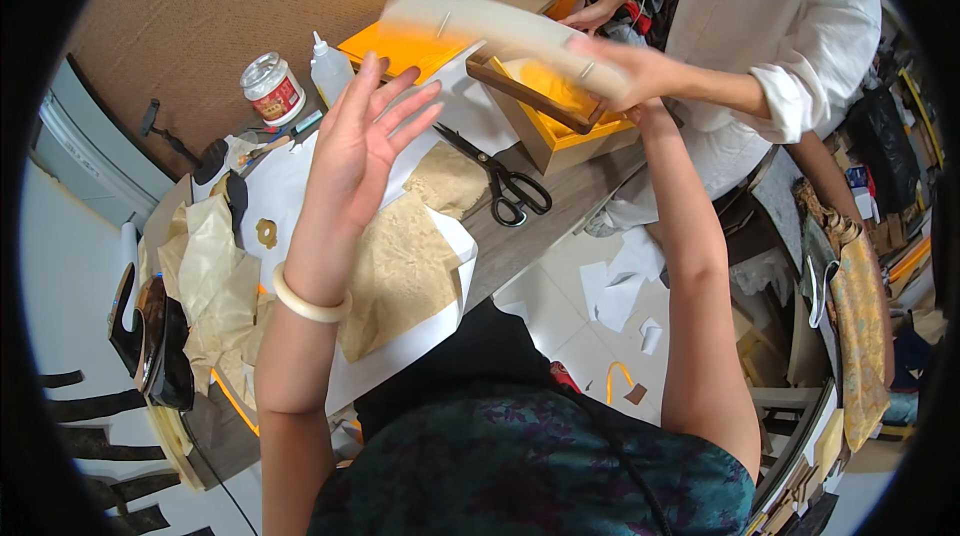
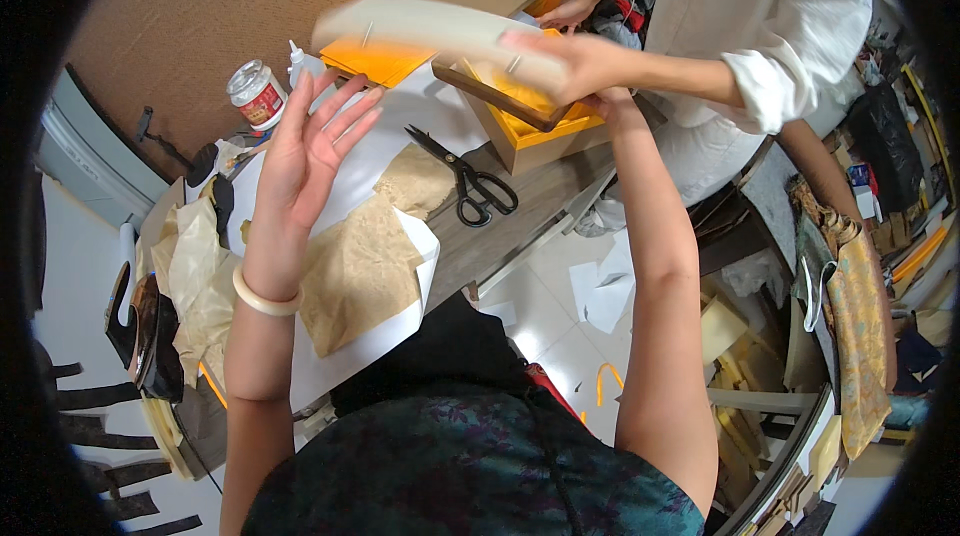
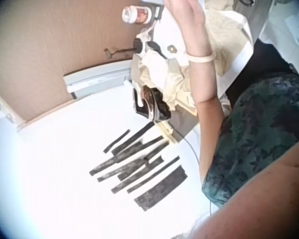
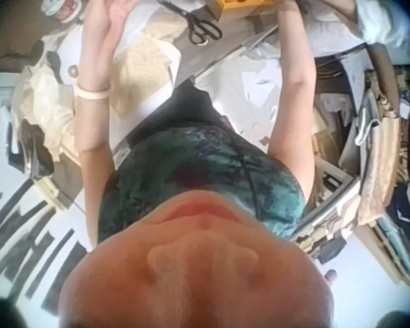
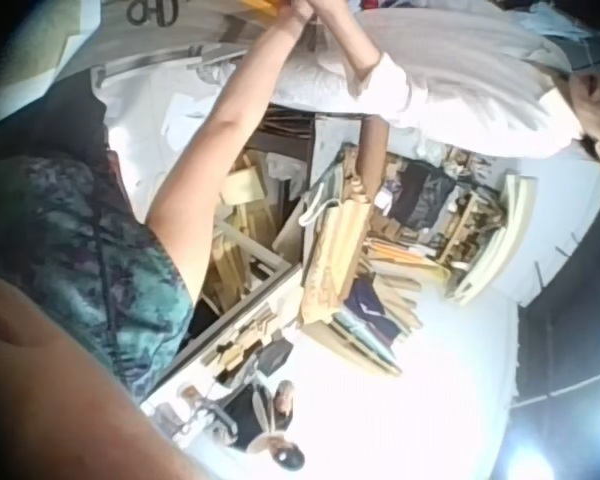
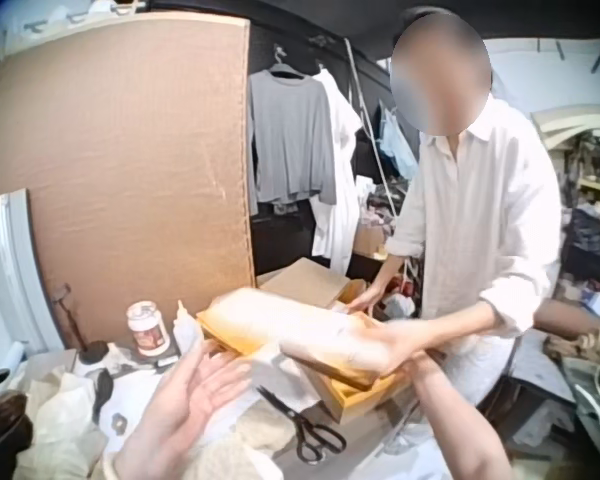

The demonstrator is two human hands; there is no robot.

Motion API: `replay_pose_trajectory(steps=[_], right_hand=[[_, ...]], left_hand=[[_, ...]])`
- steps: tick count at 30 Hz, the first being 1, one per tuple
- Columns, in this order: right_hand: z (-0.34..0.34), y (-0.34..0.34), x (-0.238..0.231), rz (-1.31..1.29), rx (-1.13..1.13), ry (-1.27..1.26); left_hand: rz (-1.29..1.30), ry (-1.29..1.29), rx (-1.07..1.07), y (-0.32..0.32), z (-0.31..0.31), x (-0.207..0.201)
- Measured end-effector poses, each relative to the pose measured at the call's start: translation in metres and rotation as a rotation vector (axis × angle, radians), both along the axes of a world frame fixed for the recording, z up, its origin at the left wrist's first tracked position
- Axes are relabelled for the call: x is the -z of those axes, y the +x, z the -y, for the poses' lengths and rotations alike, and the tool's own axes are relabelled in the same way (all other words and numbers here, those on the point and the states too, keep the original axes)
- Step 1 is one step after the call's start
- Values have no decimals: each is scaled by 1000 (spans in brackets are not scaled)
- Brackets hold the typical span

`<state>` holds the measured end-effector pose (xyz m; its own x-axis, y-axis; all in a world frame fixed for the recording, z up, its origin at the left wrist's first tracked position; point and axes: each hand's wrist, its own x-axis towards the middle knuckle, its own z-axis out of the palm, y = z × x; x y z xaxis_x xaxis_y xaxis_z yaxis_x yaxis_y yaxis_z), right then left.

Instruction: The person unfolds a piece of beige fabric on a worktable, places a cardboard template on it, and uses shears to cut the fabric around the template. The person then removes the template and trims the cut fabric piece, handing the finished piece to another person.

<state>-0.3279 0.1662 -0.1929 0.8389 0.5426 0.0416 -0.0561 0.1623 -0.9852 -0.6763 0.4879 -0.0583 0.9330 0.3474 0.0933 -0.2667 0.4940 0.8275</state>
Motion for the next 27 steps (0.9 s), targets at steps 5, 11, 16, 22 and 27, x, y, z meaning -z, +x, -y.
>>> replay_pose_trajectory(steps=[5,11,16,22,27], right_hand=[[9,0,-16,-183,293,-141],[-13,-36,-37,-71,114,62],[5,11,-19,267,-293,-92],[23,14,-1,-137,188,-35],[9,-1,-14,-75,176,-83]], left_hand=[[597,847,327,-44,69,-55],[1008,1198,321,-84,110,-82],[1074,1160,153,-96,115,-75],[1130,1079,-125,-102,118,-71],[900,1240,59,-90,93,-60]])
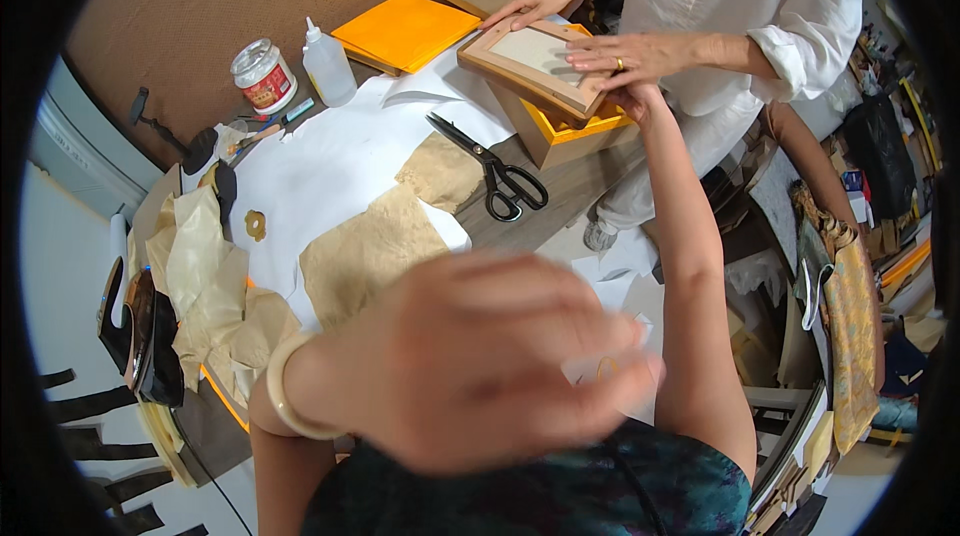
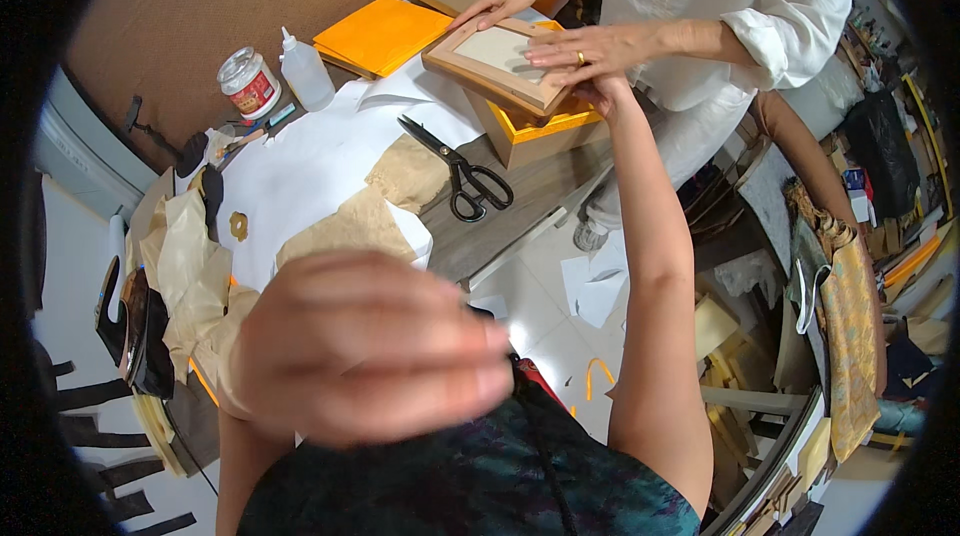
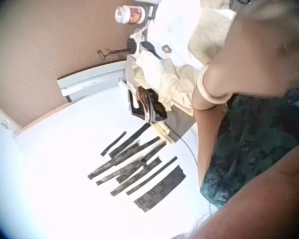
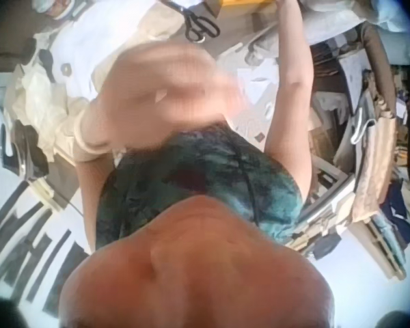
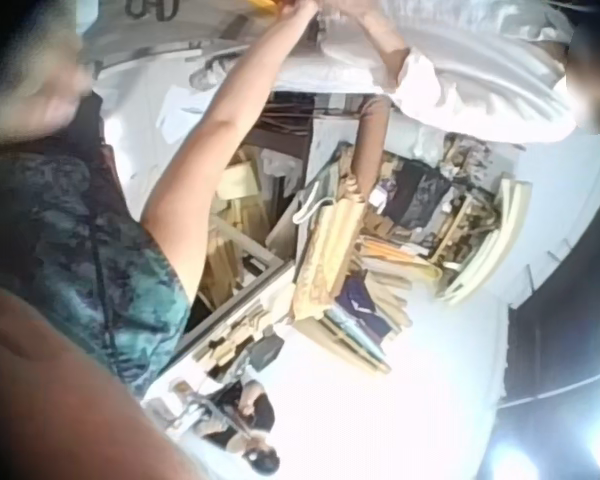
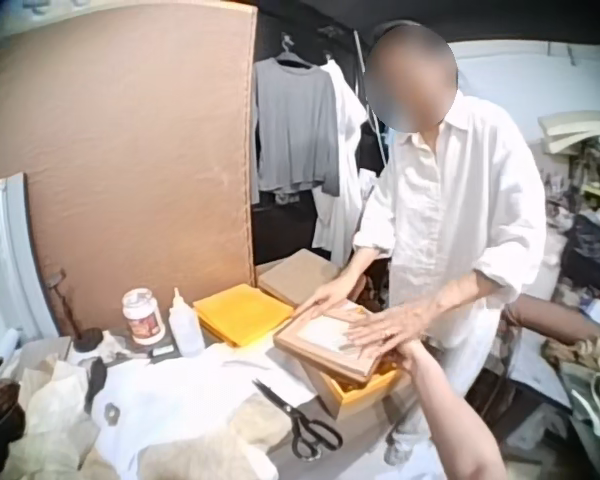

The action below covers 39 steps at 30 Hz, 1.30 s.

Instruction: The person unfolds a piece of beige fabric on a worktable, places a cardboard template on it, and uses shears to cut the fabric around the template. The person then removes the template and trims the cut fabric piece, handing the finished piece to another person.

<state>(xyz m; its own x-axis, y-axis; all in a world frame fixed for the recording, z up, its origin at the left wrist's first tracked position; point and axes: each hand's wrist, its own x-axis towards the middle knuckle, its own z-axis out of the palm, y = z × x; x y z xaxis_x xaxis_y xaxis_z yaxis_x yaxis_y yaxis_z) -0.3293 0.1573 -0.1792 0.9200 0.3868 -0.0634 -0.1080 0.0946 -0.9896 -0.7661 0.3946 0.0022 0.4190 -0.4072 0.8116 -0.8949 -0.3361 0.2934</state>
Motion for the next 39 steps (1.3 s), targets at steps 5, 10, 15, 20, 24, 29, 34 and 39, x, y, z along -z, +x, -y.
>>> replay_pose_trajectory(steps=[5,10,15,20,24,29,34,39], right_hand=[[-1,-16,-19,-126,-133,120],[29,22,6,-210,-143,255],[38,49,16,-306,-368,451],[52,44,16,-363,-491,562],[34,14,-2,-340,-269,480],[50,52,24,-275,-158,312],[45,58,36,-203,-199,522],[29,-27,5,-16,273,420]], left_hand=[[-144,87,-20,23,-10,27],[-205,100,-95,75,-25,67],[-333,146,-263,120,-43,107],[-435,77,-228,132,-34,121],[-449,74,-275,136,-44,128],[-460,76,-244,137,-36,129],[-457,43,-238,121,-41,133],[-493,20,-284,72,-50,126]])
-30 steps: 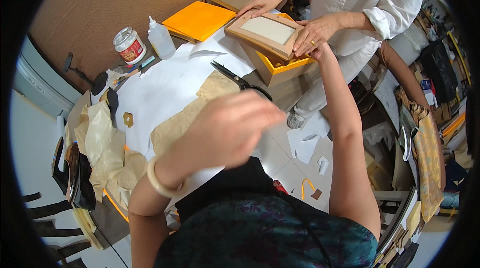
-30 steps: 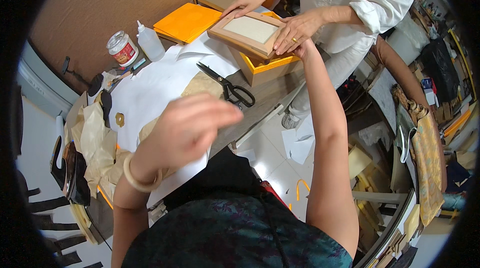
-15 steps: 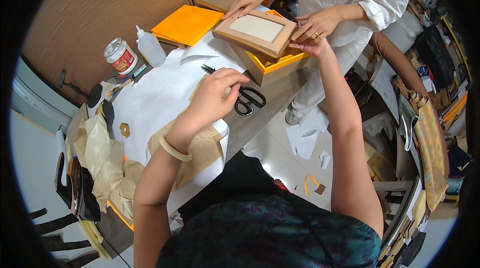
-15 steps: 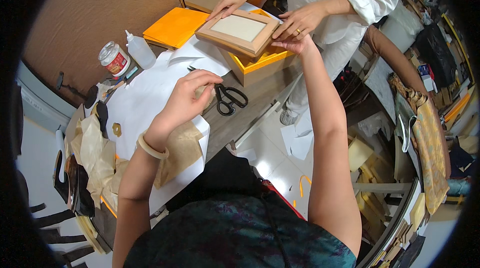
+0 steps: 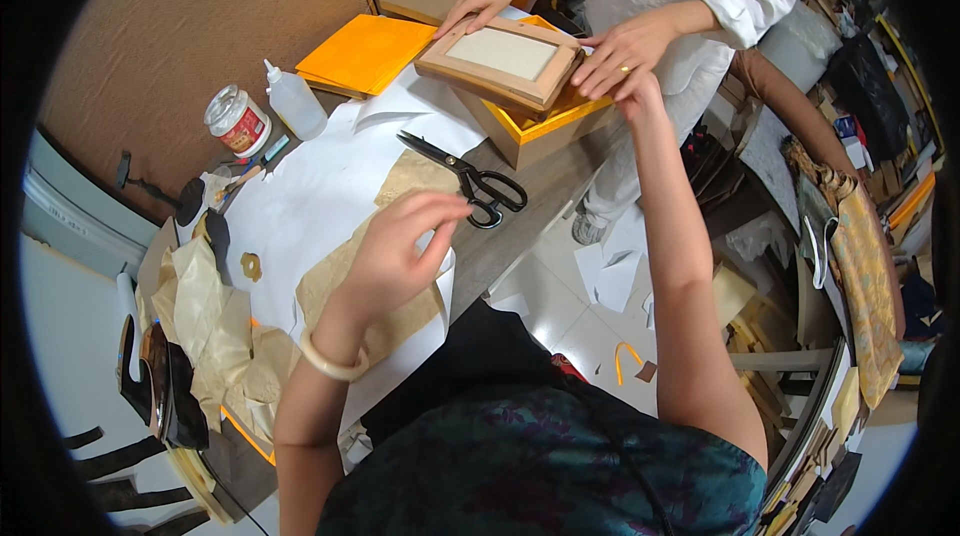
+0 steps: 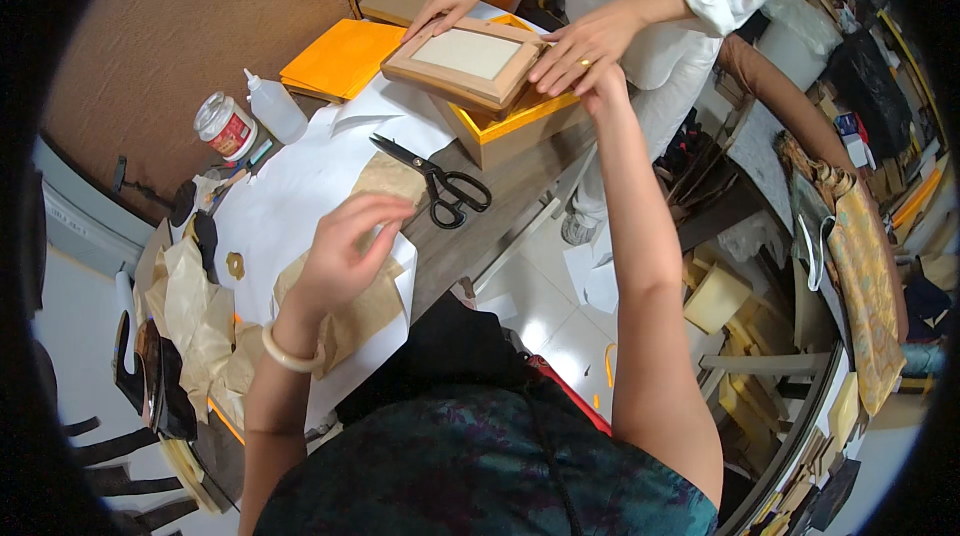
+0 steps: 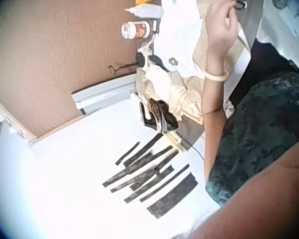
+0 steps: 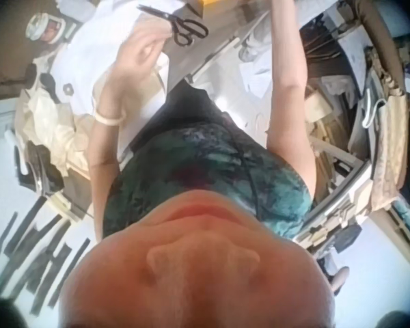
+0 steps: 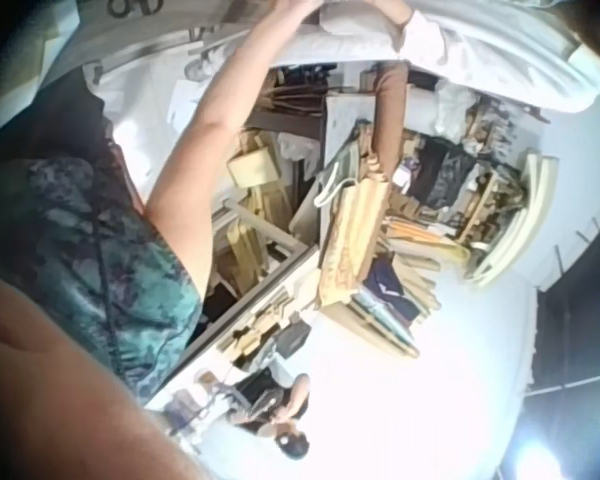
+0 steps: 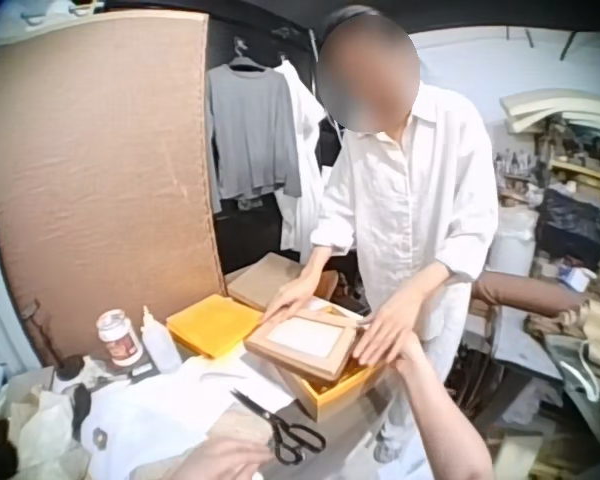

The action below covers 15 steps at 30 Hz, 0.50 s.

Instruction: The person unfolds a piece of beige fabric on a worktable, places a cardboard template on it, and uses shears to cut the fabric around the template. The person then removes the template and trims the cut fabric piece, handing the finished piece to another person.

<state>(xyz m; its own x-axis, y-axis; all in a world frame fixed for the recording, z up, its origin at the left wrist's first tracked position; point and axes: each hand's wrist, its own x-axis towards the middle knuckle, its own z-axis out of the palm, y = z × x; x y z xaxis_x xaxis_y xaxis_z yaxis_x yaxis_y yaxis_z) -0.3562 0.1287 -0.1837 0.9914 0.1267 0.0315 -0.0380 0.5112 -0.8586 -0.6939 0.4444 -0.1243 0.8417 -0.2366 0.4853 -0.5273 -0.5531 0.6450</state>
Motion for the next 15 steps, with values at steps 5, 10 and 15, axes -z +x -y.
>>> replay_pose_trajectory(steps=[5,10,15], right_hand=[[14,-113,36,-65,314,-91],[-4,-194,82,-161,266,-79],[-16,-209,95,-194,227,-91]], left_hand=[[-81,-28,-67,-51,-9,2],[-164,-97,-135,-78,-11,10],[-172,-164,-120,-82,-5,16]])
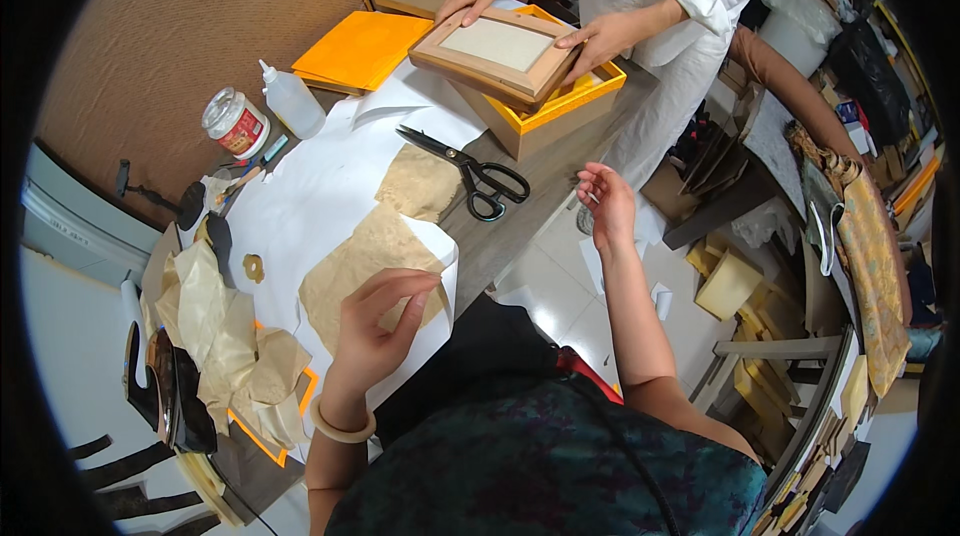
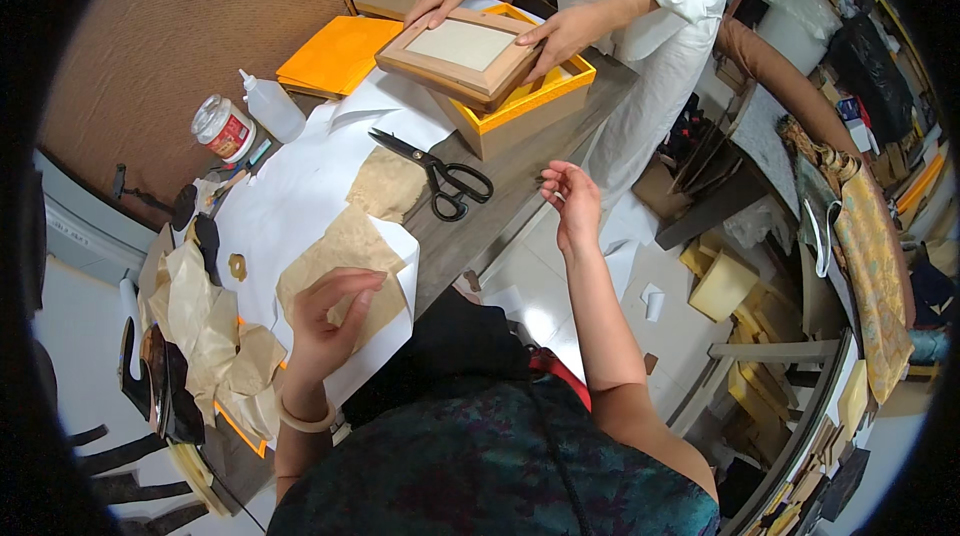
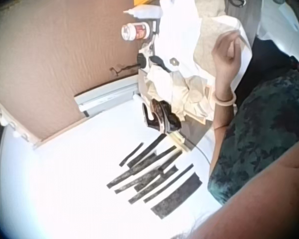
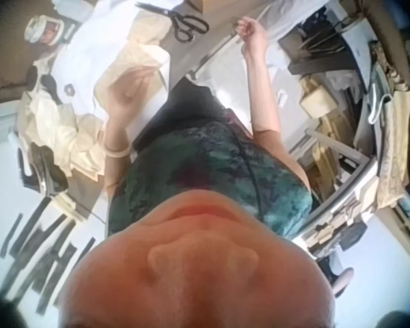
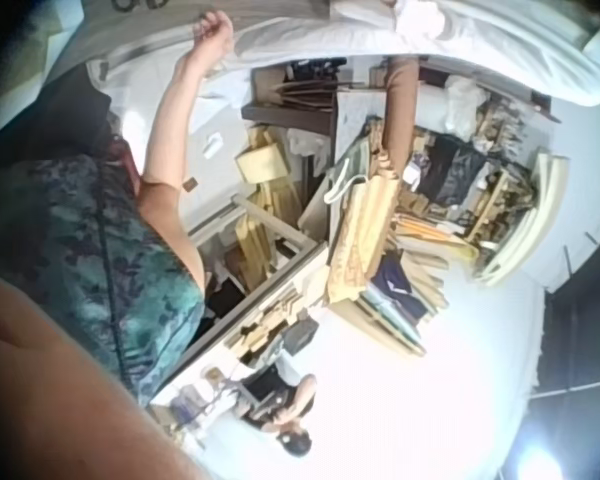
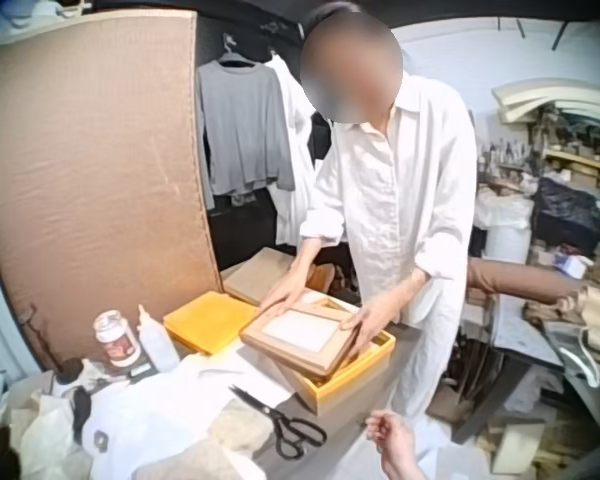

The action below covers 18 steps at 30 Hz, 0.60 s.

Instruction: The person unfolds a piece of beige fabric on a worktable, places a cardboard template on it, and uses shears to cut the fabric around the template. The person then removes the template and trims the cut fabric piece, handing the finished piece to another person.

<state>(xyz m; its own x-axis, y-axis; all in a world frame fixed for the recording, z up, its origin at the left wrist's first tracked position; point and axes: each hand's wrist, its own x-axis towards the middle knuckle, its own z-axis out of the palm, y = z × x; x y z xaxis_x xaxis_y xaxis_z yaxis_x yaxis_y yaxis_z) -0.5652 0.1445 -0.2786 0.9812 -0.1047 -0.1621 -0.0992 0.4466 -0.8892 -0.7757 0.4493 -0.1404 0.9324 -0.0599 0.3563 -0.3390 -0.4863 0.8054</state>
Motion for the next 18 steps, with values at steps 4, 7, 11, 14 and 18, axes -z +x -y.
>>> replay_pose_trajectory(steps=[4,7,11,14,18], right_hand=[[-7,2,1,2,-49,-9],[-13,0,3,3,-85,-11],[-16,-3,8,16,-107,-27],[-15,-5,7,22,-102,-38],[-12,-4,5,41,-97,-47]], left_hand=[[2,-18,12,-1,3,1],[-7,-26,9,-2,2,4],[-11,-33,7,-3,3,6],[12,12,7,2,0,5],[99,70,-15,17,2,-4]])
